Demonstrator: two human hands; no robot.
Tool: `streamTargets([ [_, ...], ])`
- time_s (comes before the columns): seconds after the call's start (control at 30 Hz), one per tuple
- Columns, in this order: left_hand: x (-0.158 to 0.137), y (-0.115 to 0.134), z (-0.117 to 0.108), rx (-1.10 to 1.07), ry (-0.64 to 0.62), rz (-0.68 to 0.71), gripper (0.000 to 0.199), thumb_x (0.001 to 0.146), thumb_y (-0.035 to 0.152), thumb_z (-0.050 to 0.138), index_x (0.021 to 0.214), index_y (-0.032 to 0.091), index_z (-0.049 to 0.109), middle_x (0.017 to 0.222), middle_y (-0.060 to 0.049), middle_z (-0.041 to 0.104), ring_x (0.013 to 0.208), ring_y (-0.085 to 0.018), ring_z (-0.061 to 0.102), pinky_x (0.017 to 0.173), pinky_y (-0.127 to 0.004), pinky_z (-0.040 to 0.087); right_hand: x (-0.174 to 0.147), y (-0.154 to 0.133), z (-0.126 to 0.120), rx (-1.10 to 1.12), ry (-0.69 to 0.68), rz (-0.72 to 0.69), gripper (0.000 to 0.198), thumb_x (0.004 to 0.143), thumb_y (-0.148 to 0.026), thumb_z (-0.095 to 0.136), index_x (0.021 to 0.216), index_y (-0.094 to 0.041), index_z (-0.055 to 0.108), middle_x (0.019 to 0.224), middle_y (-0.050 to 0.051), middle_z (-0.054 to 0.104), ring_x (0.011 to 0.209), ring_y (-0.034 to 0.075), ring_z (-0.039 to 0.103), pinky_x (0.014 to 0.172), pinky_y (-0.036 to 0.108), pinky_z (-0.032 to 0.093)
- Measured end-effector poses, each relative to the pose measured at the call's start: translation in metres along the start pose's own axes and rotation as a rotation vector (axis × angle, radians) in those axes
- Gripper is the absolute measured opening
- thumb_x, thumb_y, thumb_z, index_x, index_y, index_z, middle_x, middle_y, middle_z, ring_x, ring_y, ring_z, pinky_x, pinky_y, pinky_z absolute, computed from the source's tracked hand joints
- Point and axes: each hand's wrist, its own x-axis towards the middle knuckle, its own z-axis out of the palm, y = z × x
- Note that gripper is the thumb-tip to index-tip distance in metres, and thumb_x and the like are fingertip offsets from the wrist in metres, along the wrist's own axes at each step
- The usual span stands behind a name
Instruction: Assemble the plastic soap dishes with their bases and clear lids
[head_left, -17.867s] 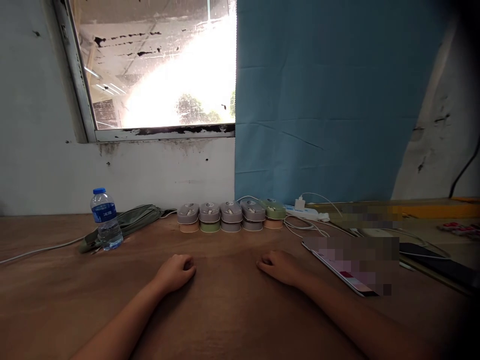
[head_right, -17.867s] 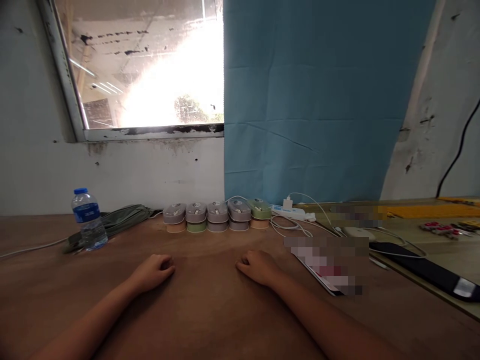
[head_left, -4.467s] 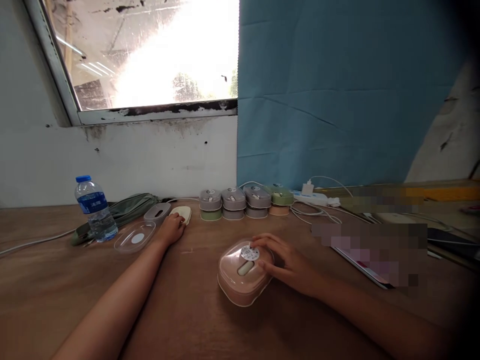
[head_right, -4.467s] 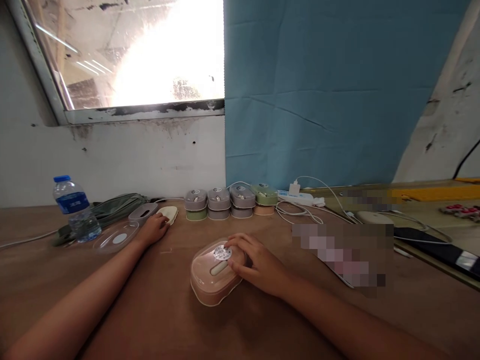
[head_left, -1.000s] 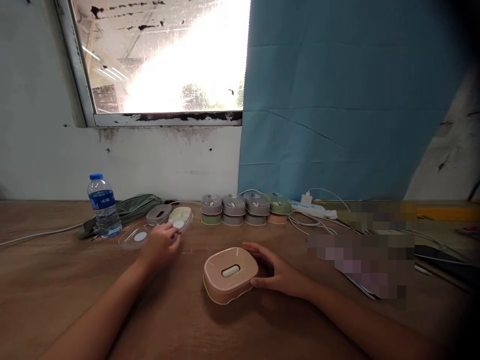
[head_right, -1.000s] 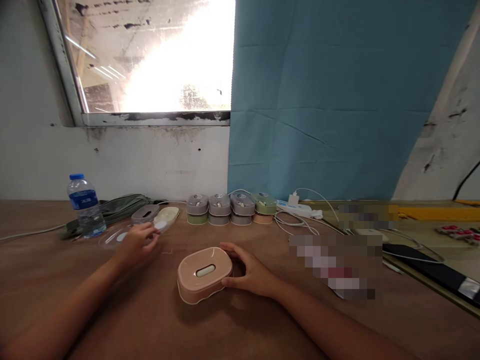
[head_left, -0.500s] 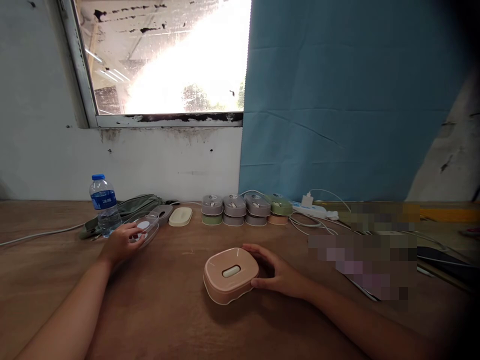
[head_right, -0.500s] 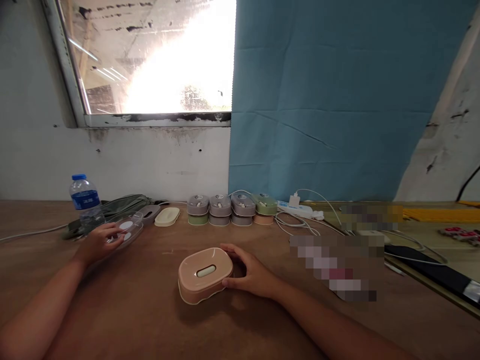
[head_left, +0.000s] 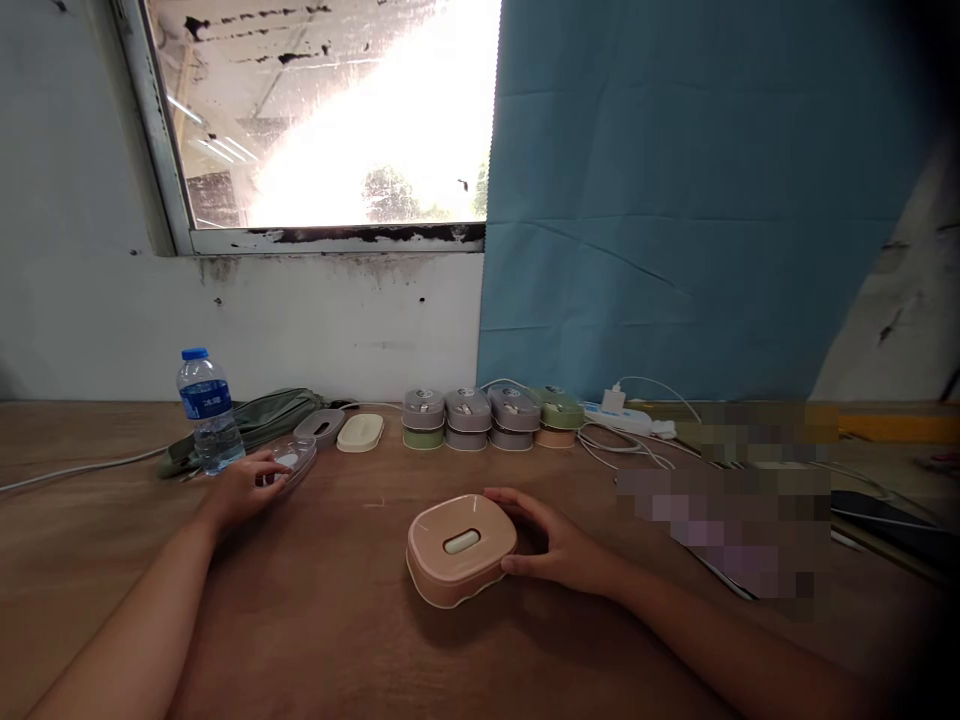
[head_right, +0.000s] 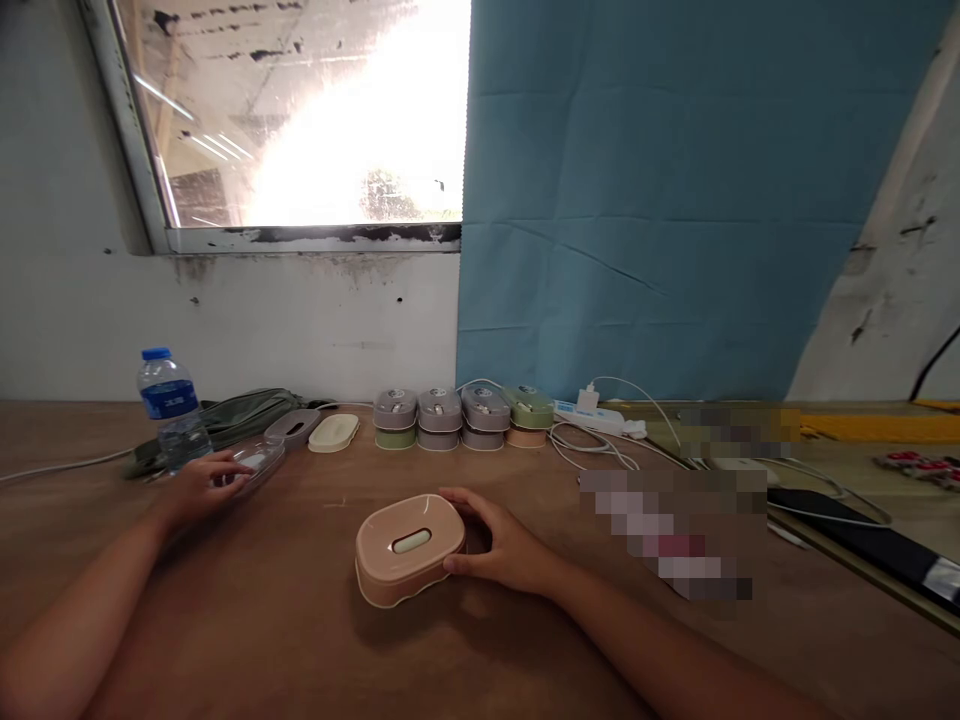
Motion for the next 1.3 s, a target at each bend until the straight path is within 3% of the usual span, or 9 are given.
streamTargets([
  [0.33,0.0,-0.004,0.004,-0.007,-0.065,0.015,0.038,0.073,0.049,0.045,0.086,0.021,0.067,0.08,-0.002,0.058,0.068,-0.015,0.053,0.061,-0.022,0.041,0.0,-0.002,0.0,-0.012,0.0,0.009,0.071,0.066,-0.033,0.071,0.127,-0.022,0.036,0.131,0.01,0.043,0.119,0.025,0.042,0.1,0.042,0.033],
  [0.47,0.003,0.012,-0.003,0.061,0.15,0.009,0.039,0.074,0.047,0.047,0.098,0.019,0.059,0.08,-0.003,0.055,0.074,-0.018,0.053,0.067,-0.026,0.04,0.0,-0.003,0.0,-0.012,0.004,0.012,0.071,0.066,-0.034,0.071,0.127,-0.022,0.036,0.131,0.011,0.043,0.119,0.025,0.042,0.1,0.042,0.033],
  [0.53,0.005,0.035,-0.007,0.065,0.299,0.033,0.036,0.076,0.045,0.047,0.094,0.016,0.057,0.081,-0.005,0.054,0.076,-0.02,0.052,0.072,-0.031,0.04,0.001,-0.003,0.0,-0.015,0.006,0.011,0.071,0.066,-0.034,0.071,0.127,-0.021,0.036,0.13,0.011,0.044,0.118,0.025,0.042,0.1,0.042,0.034],
  [0.6,0.005,0.069,-0.009,-0.013,0.354,0.106,0.034,0.076,0.045,0.049,0.092,0.016,0.056,0.082,-0.006,0.053,0.077,-0.02,0.051,0.074,-0.033,0.04,0.002,-0.004,0.001,-0.017,0.002,0.003,0.071,0.066,-0.033,0.072,0.127,-0.021,0.036,0.129,0.011,0.044,0.118,0.024,0.043,0.1,0.042,0.034],
  [0.67,0.001,0.107,-0.006,-0.158,0.241,0.283,0.029,0.076,0.041,0.051,0.094,0.019,0.056,0.088,-0.006,0.054,0.084,-0.02,0.051,0.078,-0.032,0.041,0.002,-0.004,0.001,-0.021,0.003,-0.002,0.072,0.065,-0.033,0.072,0.126,-0.021,0.037,0.129,0.011,0.045,0.117,0.025,0.043,0.1,0.043,0.034],
  [0.77,-0.009,0.156,0.004,-0.324,-0.097,0.635,0.037,0.07,0.042,0.061,0.101,0.022,0.059,0.103,-0.007,0.055,0.097,-0.021,0.049,0.086,-0.032,0.039,0.002,-0.004,0.001,-0.022,0.013,-0.009,0.071,0.065,-0.034,0.072,0.126,-0.021,0.037,0.128,0.011,0.045,0.117,0.025,0.043,0.099,0.042,0.035],
  [0.87,-0.014,0.177,0.018,-0.4,-0.282,0.803,0.041,0.065,0.042,0.067,0.101,0.025,0.062,0.103,-0.005,0.059,0.096,-0.02,0.052,0.089,-0.032,0.036,0.002,-0.005,0.0,-0.043,0.0,-0.028,0.074,0.064,-0.033,0.073,0.127,-0.021,0.036,0.129,0.011,0.045,0.117,0.025,0.043,0.099,0.042,0.034],
  [1.0,-0.012,0.172,0.03,-0.503,-0.33,0.794,0.034,0.068,0.037,0.066,0.1,0.025,0.064,0.096,-0.004,0.065,0.091,-0.018,0.057,0.089,-0.031,0.037,0.001,-0.006,-0.001,-0.098,-0.018,-0.039,0.079,0.061,-0.032,0.075,0.128,-0.021,0.036,0.13,0.011,0.043,0.118,0.025,0.041,0.1,0.042,0.033],
  [1.3,-0.01,0.162,0.037,-0.726,-0.293,0.682,0.031,0.066,0.036,0.069,0.095,0.025,0.068,0.091,-0.005,0.068,0.089,-0.019,0.06,0.092,-0.033,0.038,0.001,-0.007,0.0,-0.062,-0.035,0.037,0.083,0.067,-0.034,0.07,0.135,-0.023,0.025,0.14,0.009,0.031,0.126,0.024,0.031,0.105,0.041,0.026],
])
